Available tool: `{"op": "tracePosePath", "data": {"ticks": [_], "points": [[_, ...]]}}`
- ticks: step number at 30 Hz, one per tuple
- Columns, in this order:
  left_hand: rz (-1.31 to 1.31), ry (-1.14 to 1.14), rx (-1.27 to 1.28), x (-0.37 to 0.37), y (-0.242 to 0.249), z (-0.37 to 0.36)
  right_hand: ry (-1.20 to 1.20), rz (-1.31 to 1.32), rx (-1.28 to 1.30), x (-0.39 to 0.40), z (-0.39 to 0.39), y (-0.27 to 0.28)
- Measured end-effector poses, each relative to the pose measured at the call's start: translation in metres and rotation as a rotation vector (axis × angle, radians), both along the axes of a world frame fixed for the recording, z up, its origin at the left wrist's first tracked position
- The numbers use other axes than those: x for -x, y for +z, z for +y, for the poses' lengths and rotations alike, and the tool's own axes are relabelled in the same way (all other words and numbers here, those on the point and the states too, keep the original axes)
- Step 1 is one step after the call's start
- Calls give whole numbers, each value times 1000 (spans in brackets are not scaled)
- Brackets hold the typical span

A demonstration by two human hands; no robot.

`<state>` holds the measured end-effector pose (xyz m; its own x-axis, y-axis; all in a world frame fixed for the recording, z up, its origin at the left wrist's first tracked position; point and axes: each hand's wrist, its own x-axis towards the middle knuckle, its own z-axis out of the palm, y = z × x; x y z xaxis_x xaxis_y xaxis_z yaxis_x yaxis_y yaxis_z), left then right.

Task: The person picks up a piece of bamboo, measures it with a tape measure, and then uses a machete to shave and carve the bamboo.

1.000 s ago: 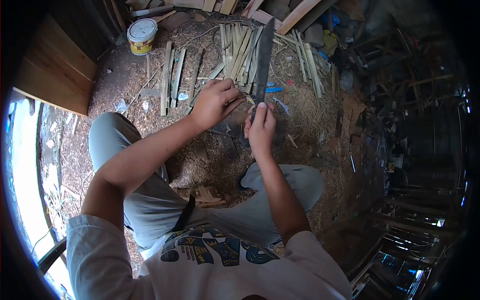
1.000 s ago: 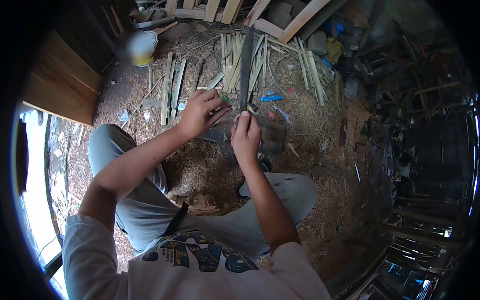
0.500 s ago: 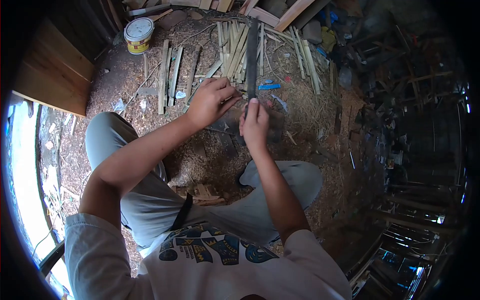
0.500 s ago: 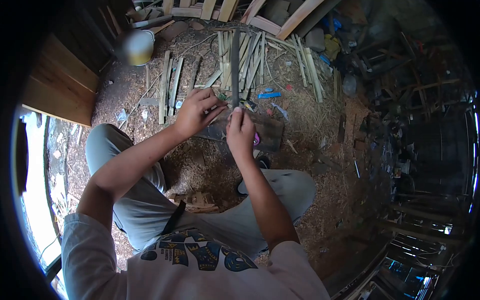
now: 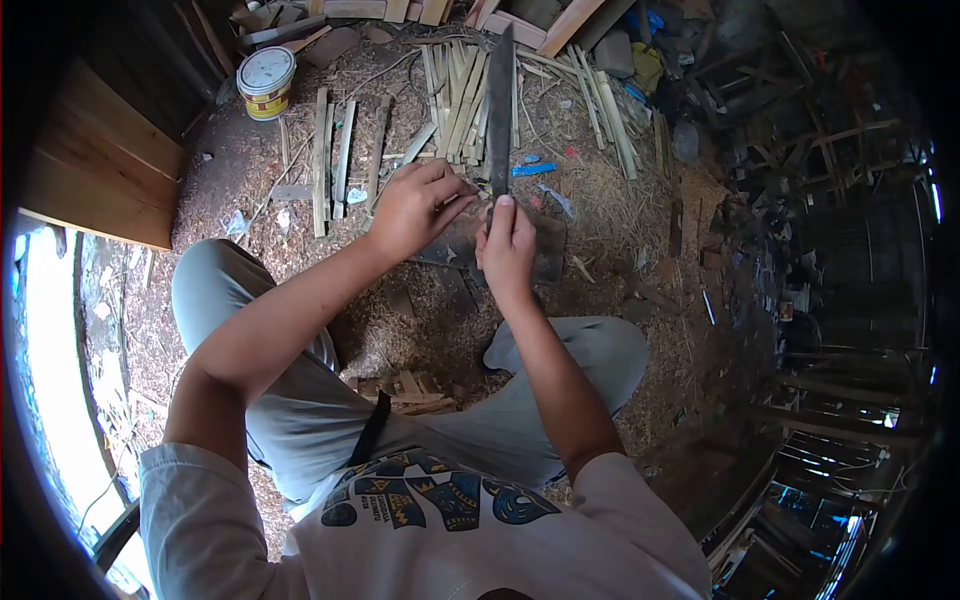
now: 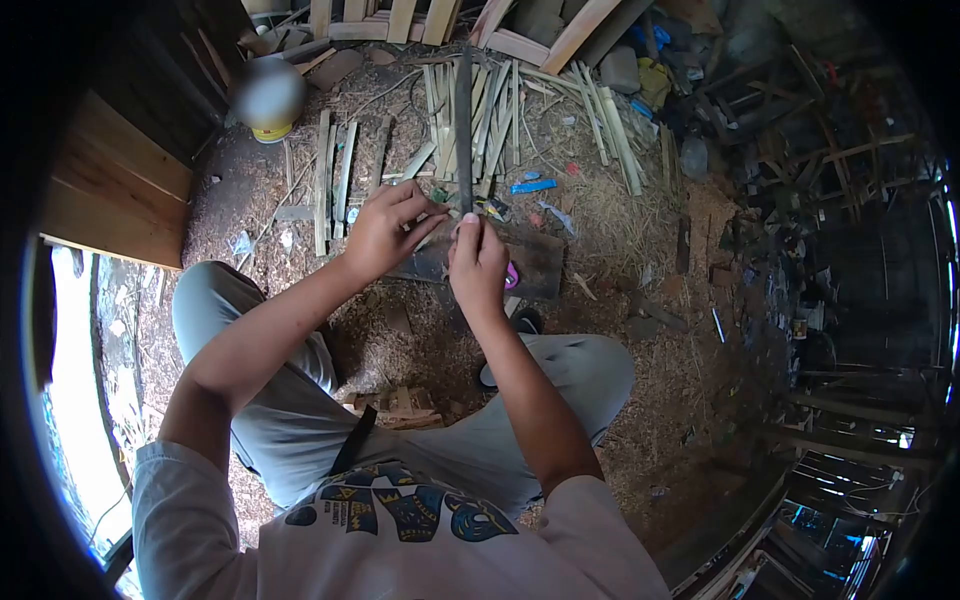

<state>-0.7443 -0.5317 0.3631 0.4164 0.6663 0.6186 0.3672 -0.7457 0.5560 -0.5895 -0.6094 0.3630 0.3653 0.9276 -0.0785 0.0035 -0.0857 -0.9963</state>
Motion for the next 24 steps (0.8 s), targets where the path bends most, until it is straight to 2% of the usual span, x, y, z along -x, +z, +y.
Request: {"op": "tracePosePath", "data": {"ticks": [2,5,7,9,10,13,21,24], "points": [[-4,11,15,2,1,-1,11,-39,-28,-3,-1,8],[-19,-12,8,1,2,-1,-5,-59,-21,-5,2,-10],[-9,-7,-11,1,1,1,-20,-110,40,-6,3,-19],[-10,-13,-13,0,1,2,3,-46,135,-2,0,-20],[-11,-2,-15,0,1,2,-9,28,115,0,-2,-14],[-16,13,-5,2,1,2,-22,-37,-14,-3,-1,-2],[-20,0,-1,0,1,0,5,42,101,-1,0,-8],[4,5,-17,2,1,-1,-9,41,34,-2,0,0]]}}
